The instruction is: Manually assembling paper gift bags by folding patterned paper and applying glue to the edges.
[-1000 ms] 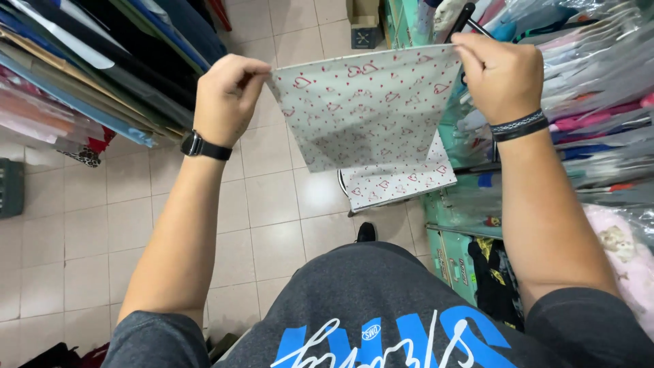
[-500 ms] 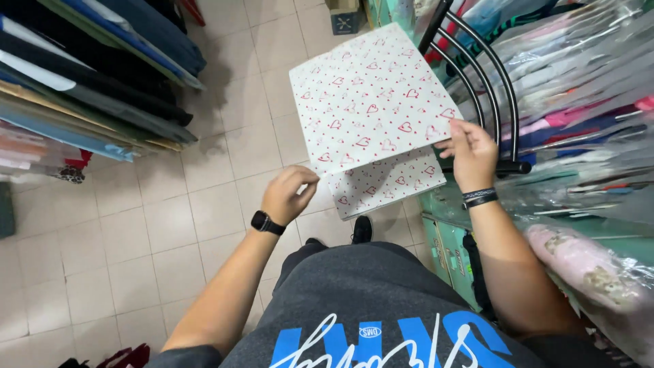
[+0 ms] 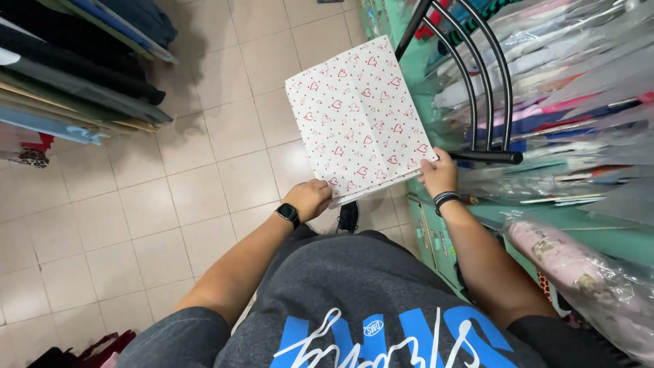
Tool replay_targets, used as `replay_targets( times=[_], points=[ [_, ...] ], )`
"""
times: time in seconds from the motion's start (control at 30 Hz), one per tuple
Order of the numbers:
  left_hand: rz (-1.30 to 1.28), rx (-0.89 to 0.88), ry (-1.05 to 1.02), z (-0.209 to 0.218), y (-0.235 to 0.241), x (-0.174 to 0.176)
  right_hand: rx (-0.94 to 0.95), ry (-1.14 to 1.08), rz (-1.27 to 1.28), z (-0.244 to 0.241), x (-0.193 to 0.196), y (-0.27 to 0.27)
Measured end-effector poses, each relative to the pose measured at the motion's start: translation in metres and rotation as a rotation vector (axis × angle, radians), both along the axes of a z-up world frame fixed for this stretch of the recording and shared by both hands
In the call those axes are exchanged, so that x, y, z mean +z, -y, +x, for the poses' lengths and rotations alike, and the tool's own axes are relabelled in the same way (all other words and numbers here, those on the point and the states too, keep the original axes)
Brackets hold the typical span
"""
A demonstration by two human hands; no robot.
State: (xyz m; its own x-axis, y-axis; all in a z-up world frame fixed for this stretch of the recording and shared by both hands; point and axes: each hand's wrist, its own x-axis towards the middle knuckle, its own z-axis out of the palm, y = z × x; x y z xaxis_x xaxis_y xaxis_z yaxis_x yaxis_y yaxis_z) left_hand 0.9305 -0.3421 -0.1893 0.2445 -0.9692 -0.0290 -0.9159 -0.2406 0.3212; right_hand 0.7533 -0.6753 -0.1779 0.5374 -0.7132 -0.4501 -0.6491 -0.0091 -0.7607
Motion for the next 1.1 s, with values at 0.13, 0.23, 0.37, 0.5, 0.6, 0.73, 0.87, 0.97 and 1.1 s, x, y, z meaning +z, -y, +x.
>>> replay_targets(
  times=[0.13, 0.23, 0.37, 0.5, 0.6, 0.73, 0.87, 0.97, 1.1],
  points=[
    [0.020, -0.001, -0.014, -0.007, -0.005, -0.009, 0.008, -0.028, -0.023, -0.006, -0.018, 0.006],
    [0.066, -0.009, -0.014, -0.008, -0.007, -0.015, 0.010, -0.072, -0.037, -0.007, -0.010, 0.006],
    [0.084, -0.011, -0.016, -0.008, -0.006, -0.018, -0.012, -0.090, -0.033, -0.008, -0.015, 0.005],
    [0.121, -0.020, -0.039, -0.007, -0.007, -0.019, -0.112, -0.039, 0.011, -0.007, -0.012, 0.000],
    [0.142, -0.019, -0.043, -0.010, -0.009, -0.017, -0.164, -0.045, 0.001, -0.010, -0.001, -0.005],
    [0.146, 0.001, -0.055, -0.012, -0.009, -0.014, -0.182, -0.057, -0.006, -0.011, 0.007, -0.008],
    [0.164, 0.013, -0.061, -0.014, -0.007, -0.011, -0.146, -0.031, 0.018, -0.011, 0.008, -0.009],
    [0.179, 0.033, -0.058, -0.016, -0.007, -0.010, -0.142, -0.044, 0.033, -0.013, 0.003, -0.008],
    [0.214, 0.068, -0.078, -0.021, -0.007, -0.014, -0.137, -0.039, 0.046, -0.015, 0.001, -0.008]
  ],
)
